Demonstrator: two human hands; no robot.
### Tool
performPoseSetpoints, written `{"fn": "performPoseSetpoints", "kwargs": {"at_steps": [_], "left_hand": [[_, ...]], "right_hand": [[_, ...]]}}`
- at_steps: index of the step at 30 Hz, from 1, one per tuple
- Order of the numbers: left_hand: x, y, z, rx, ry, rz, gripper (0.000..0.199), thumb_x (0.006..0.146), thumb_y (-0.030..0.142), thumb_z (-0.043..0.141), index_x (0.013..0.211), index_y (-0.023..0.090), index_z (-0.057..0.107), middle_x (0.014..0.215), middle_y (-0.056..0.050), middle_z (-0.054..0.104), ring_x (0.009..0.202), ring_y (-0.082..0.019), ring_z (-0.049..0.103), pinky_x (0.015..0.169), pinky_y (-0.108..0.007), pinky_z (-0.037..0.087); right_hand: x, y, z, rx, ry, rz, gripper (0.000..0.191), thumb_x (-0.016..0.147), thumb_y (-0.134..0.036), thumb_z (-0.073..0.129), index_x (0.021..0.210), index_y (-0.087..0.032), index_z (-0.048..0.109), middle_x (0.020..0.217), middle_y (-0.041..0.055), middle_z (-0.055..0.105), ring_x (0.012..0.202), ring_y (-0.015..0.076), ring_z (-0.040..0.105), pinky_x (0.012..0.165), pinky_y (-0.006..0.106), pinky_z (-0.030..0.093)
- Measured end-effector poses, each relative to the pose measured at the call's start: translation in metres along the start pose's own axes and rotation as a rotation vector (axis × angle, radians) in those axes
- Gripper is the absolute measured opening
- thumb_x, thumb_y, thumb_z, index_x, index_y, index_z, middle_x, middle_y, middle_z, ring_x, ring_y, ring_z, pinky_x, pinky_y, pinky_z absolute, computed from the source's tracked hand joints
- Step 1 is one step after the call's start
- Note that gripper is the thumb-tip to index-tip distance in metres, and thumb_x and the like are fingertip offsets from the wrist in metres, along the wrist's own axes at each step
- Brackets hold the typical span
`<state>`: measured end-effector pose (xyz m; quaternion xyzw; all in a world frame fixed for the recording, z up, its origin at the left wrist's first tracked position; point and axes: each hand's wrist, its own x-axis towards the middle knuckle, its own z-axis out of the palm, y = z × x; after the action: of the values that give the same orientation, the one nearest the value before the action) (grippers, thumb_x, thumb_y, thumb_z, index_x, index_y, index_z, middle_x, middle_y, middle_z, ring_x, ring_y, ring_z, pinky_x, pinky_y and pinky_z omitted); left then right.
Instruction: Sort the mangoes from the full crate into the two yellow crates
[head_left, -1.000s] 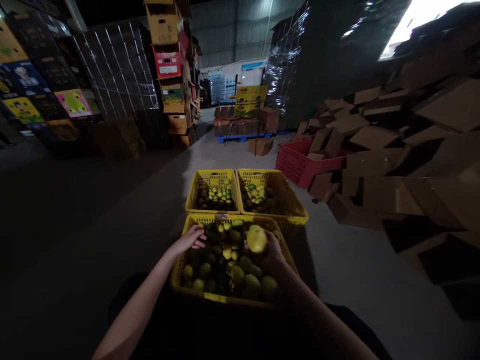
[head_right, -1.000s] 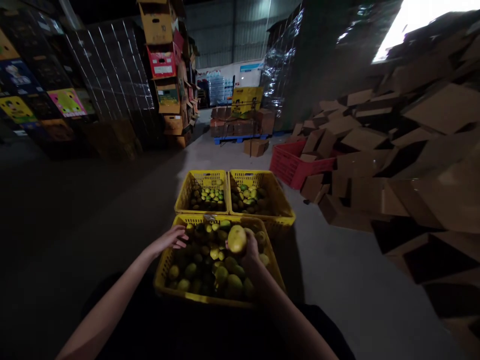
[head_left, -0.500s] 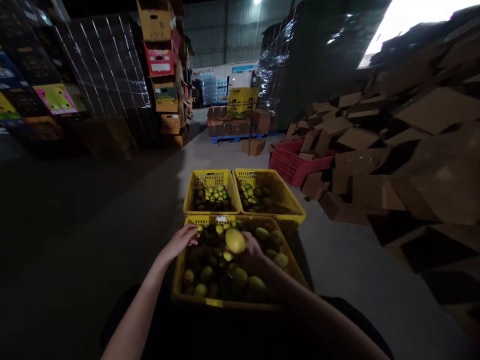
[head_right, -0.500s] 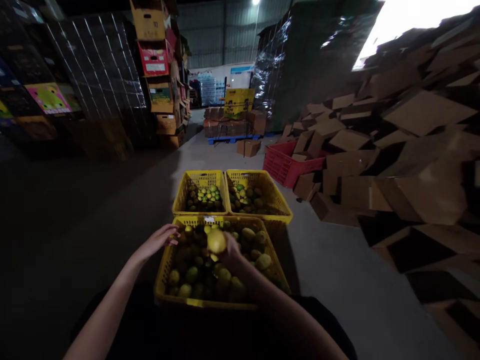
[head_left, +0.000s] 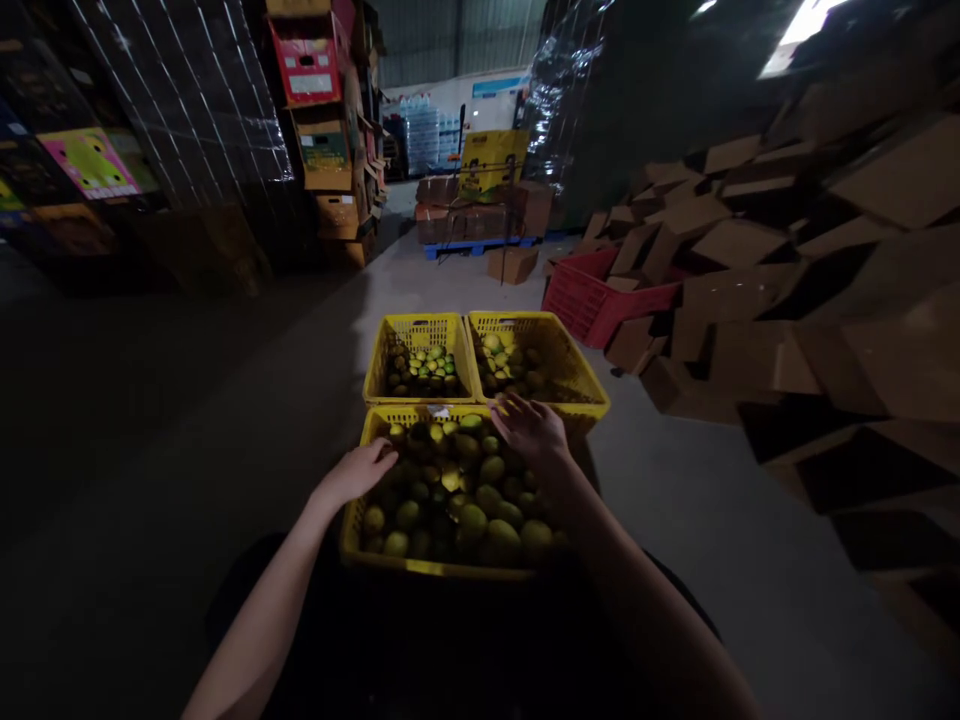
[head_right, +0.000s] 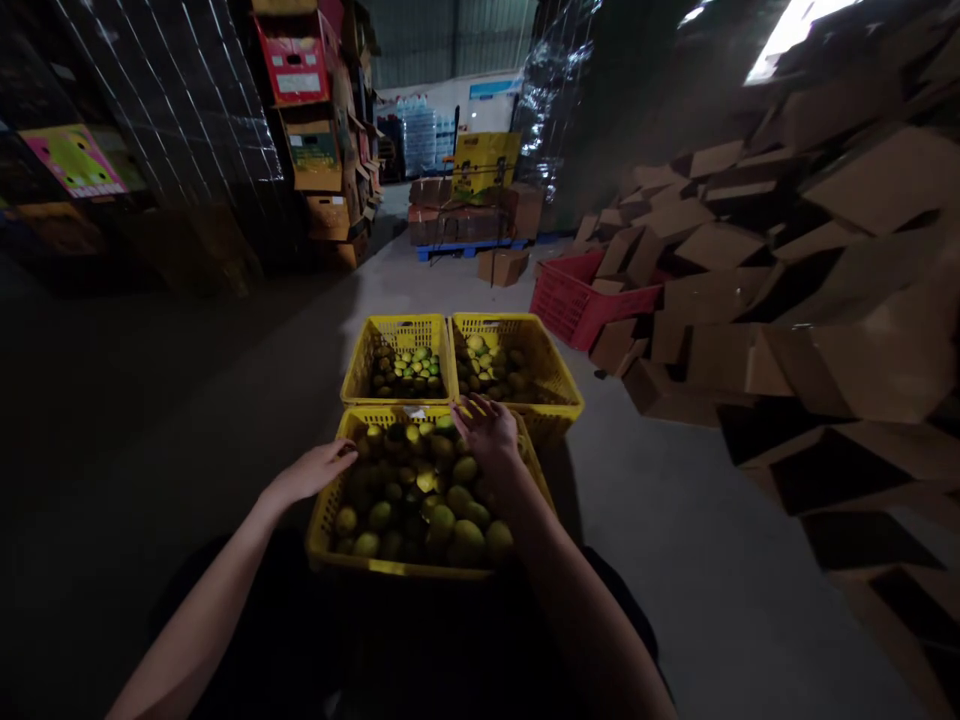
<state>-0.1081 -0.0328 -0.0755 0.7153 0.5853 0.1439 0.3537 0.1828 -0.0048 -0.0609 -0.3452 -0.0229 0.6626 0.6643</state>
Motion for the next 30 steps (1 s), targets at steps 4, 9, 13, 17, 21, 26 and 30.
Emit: {"fn": "performPoseSetpoints", "kwargs": {"at_steps": [4,9,13,17,21,26,30], "left_hand": [[0.000,-0.013,0.013,0.188,-0.103,-0.131,0.038,0.064,0.043,0.072,0.092,0.019,0.065,0.103,-0.017,0.070,0.105,-0.037,0.062,0.089,-0.042,0.043],[0.008,-0.018,0.026,0.204,-0.146,-0.178,0.037,0.065,0.043,0.073,0.092,0.020,0.065,0.105,-0.016,0.070,0.107,-0.035,0.061,0.091,-0.041,0.043],[0.015,-0.012,0.033,0.233,-0.180,-0.203,0.036,0.067,0.039,0.072,0.094,0.018,0.065,0.113,-0.018,0.067,0.111,-0.037,0.059,0.094,-0.041,0.041],[0.021,-0.007,0.043,0.263,-0.243,-0.276,0.026,0.063,0.033,0.075,0.081,0.017,0.065,0.104,-0.018,0.070,0.109,-0.038,0.059,0.094,-0.043,0.040],[0.018,0.018,0.035,0.225,-0.269,-0.251,0.033,0.068,0.032,0.072,0.097,0.018,0.067,0.117,-0.015,0.066,0.115,-0.034,0.055,0.100,-0.040,0.037],[-0.032,0.050,-0.016,0.040,0.048,0.166,0.044,0.086,0.044,0.053,0.123,0.022,0.058,0.132,-0.006,0.057,0.122,-0.023,0.050,0.108,-0.034,0.031],[-0.099,-0.006,-0.043,-0.103,0.609,0.115,0.039,0.088,0.045,0.046,0.117,0.021,0.058,0.120,-0.006,0.062,0.111,-0.021,0.057,0.100,-0.034,0.041]], "right_hand": [[-0.014,-0.014,0.009,-0.001,0.117,0.037,0.027,0.080,-0.016,0.036,0.089,-0.016,0.061,0.070,0.0078,0.069,0.073,0.0194,0.068,0.060,0.029,0.057],[-0.031,-0.021,0.019,-0.002,0.138,0.058,0.028,0.081,-0.017,0.035,0.090,-0.015,0.062,0.066,0.0071,0.069,0.070,0.0191,0.067,0.057,0.027,0.056],[-0.036,-0.027,0.022,-0.005,0.146,0.081,0.025,0.083,-0.017,0.036,0.085,-0.014,0.061,0.062,0.0065,0.067,0.065,0.0181,0.066,0.052,0.024,0.054],[-0.034,-0.033,0.019,0.004,0.119,0.082,0.021,0.081,-0.014,0.039,0.082,-0.014,0.060,0.061,0.0058,0.066,0.063,0.0167,0.066,0.052,0.023,0.053],[-0.038,-0.042,0.021,0.018,0.061,0.074,0.018,0.081,-0.013,0.039,0.078,-0.015,0.057,0.059,0.0030,0.064,0.057,0.0134,0.062,0.053,0.022,0.053],[-0.084,-0.071,0.009,-0.071,-0.105,-0.283,0.034,0.085,-0.005,0.029,0.079,-0.020,0.059,0.068,0.0011,0.066,0.065,0.0117,0.065,0.056,0.022,0.055],[-0.134,-0.083,-0.070,-0.199,0.047,-0.562,0.033,0.087,-0.012,0.037,0.084,-0.028,0.065,0.079,0.0038,0.068,0.071,0.0110,0.067,0.062,0.022,0.059]]}}
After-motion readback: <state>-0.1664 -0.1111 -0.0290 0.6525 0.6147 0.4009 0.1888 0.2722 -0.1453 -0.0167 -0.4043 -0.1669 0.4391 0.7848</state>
